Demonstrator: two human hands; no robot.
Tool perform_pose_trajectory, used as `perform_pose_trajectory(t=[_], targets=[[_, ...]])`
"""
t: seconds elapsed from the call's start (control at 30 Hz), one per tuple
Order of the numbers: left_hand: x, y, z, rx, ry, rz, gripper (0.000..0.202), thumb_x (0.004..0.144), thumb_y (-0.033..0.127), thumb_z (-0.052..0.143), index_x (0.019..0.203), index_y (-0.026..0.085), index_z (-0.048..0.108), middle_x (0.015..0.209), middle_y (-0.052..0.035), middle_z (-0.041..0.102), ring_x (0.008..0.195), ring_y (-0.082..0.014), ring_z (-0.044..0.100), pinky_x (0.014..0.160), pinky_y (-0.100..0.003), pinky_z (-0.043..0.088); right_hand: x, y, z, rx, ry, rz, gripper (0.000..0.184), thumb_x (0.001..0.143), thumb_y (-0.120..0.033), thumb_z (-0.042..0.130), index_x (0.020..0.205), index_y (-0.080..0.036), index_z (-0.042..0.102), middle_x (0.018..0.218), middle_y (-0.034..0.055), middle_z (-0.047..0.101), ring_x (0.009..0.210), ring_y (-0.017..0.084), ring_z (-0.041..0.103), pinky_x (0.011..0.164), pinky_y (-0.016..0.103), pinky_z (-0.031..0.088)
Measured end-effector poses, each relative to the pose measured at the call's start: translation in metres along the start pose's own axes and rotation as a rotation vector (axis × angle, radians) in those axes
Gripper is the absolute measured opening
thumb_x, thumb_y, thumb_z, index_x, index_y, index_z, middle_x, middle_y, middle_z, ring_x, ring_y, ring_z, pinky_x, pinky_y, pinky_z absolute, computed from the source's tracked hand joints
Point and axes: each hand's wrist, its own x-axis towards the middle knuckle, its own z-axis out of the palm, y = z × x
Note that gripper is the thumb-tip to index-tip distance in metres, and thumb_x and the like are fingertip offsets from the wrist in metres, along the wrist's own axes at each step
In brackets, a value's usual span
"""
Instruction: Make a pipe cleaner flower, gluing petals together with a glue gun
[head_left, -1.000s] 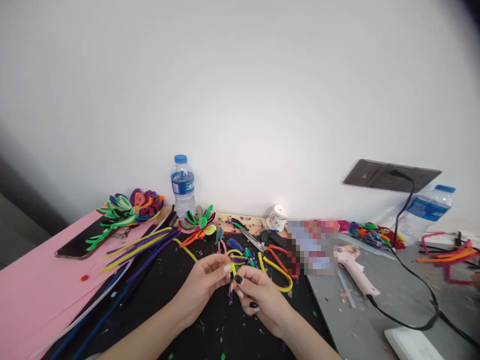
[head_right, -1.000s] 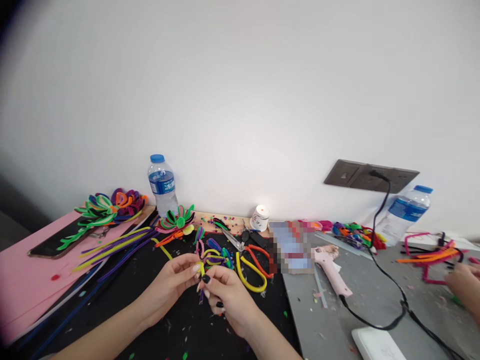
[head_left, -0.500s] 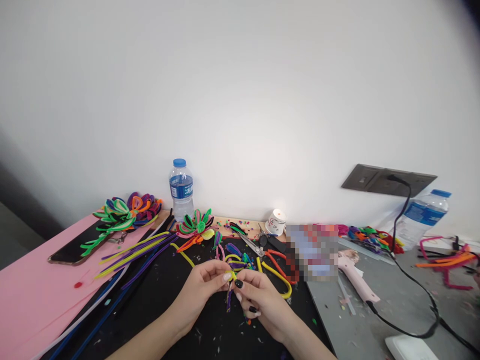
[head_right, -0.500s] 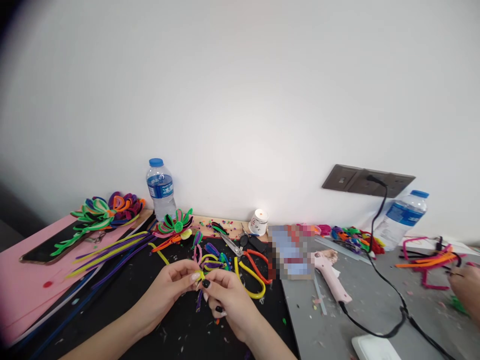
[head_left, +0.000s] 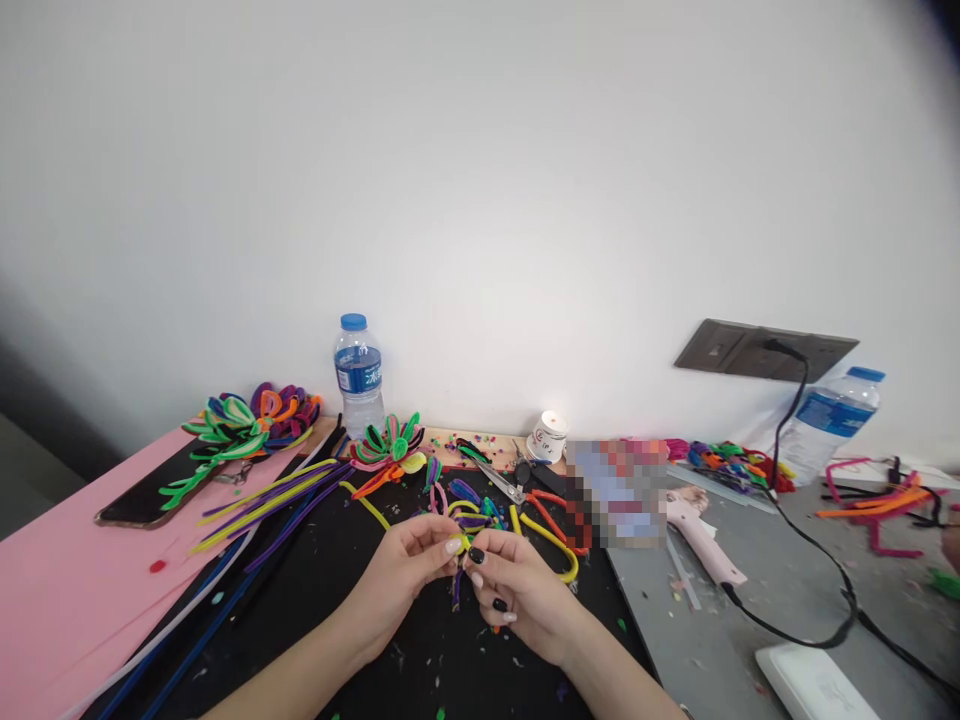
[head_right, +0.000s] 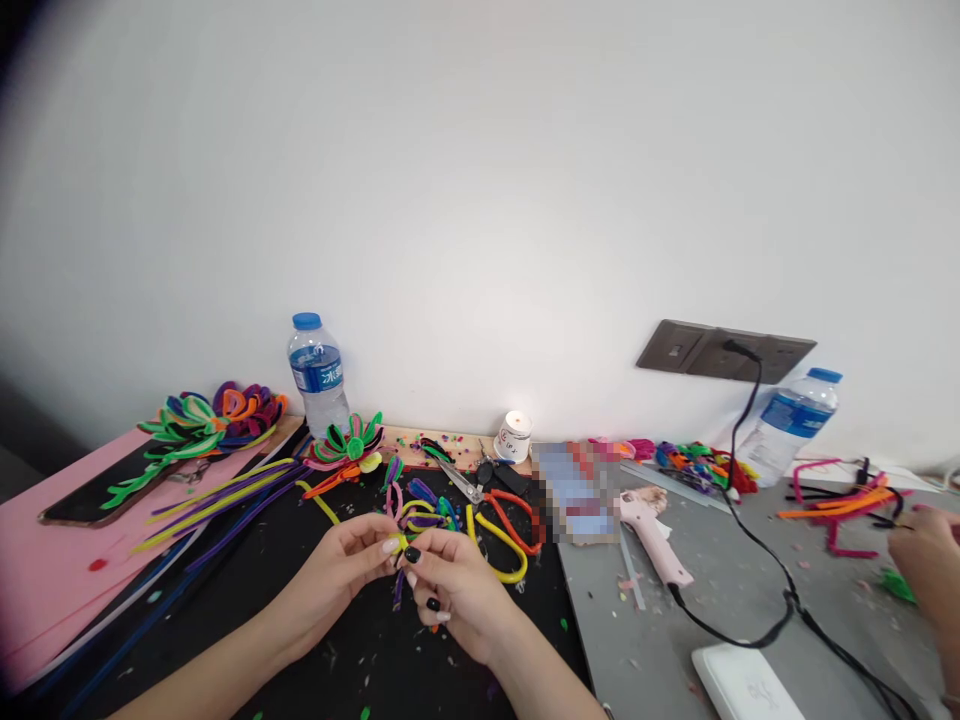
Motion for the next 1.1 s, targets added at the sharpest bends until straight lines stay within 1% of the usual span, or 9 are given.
perform_pose_trajectory(t=[0.2,0.4,0.57,0.77,0.97,1.03,1.1], targets=[[-0.0005,-0.0003,0.0000,-0.030,-0.011,-0.034,0.015,0.067,0.026,0.069,0.076,0.016,0.064,0.071,-0.0002,0.060,0.069,-0.0133,0.054,0.070,-0.028,0.045,0.0015,0.0013,-0.0030,0.011,-0.014,0.011,0.022,0.073,-0.030,0.067,0.070,-0.014,0.052,0.060,-0.0044,0.048,0.038,0.001,0.029,0.036,0.018,0.012],[-0.0010,-0.0002,0.0000,-0.056,-0.032,-0.047,0.015,0.069,0.024,0.068,0.082,0.019,0.063,0.072,0.0014,0.060,0.070,-0.0116,0.054,0.073,-0.027,0.045,0.0004,-0.0009,-0.0023,0.124,-0.011,0.021,0.019,0.072,-0.024,0.067,0.069,-0.014,0.051,0.058,-0.0047,0.047,0.040,0.002,0.031,0.037,0.017,0.012],[-0.0009,0.0007,0.0009,-0.059,-0.035,-0.044,0.018,0.068,0.023,0.069,0.085,0.018,0.064,0.075,-0.0009,0.063,0.073,-0.0131,0.057,0.073,-0.028,0.046,0.0004,-0.0010,-0.0040,0.179,0.025,0.019,0.021,0.071,-0.025,0.068,0.069,-0.016,0.049,0.057,-0.0049,0.047,0.042,0.003,0.032,0.038,0.017,0.013],[-0.0001,0.0019,0.0005,0.042,-0.024,-0.042,0.025,0.064,0.023,0.071,0.087,0.017,0.065,0.079,-0.0034,0.067,0.074,-0.0160,0.059,0.071,-0.029,0.046,0.0014,-0.0021,-0.0057,0.144,0.069,-0.042,0.026,0.071,-0.028,0.068,0.066,-0.018,0.045,0.055,-0.0059,0.045,0.042,0.004,0.031,0.038,0.017,0.013],[0.0042,-0.0017,-0.0036,0.068,-0.005,-0.028,0.029,0.061,0.021,0.073,0.089,0.017,0.064,0.081,-0.0051,0.070,0.076,-0.0177,0.062,0.071,-0.028,0.046,0.0021,-0.0024,-0.0051,0.075,0.077,-0.094,0.024,0.073,-0.029,0.065,0.065,-0.015,0.047,0.056,-0.0054,0.044,0.041,0.003,0.026,0.038,0.017,0.012],[0.0044,-0.0015,-0.0039,0.074,-0.003,-0.017,0.029,0.061,0.021,0.073,0.088,0.016,0.064,0.081,-0.0058,0.071,0.078,-0.0185,0.062,0.073,-0.030,0.046,0.0023,-0.0025,-0.0053,0.079,0.076,-0.100,0.023,0.074,-0.028,0.065,0.065,-0.015,0.047,0.055,-0.0056,0.043,0.042,0.003,0.026,0.038,0.018,0.012],[0.0040,-0.0005,-0.0035,0.073,-0.017,-0.004,0.030,0.061,0.020,0.073,0.089,0.016,0.065,0.085,-0.0069,0.071,0.083,-0.0201,0.063,0.078,-0.032,0.046,0.0025,-0.0026,-0.0057,0.090,0.071,-0.105,0.022,0.075,-0.027,0.064,0.065,-0.016,0.048,0.054,-0.0058,0.042,0.042,0.003,0.026,0.038,0.018,0.012]])
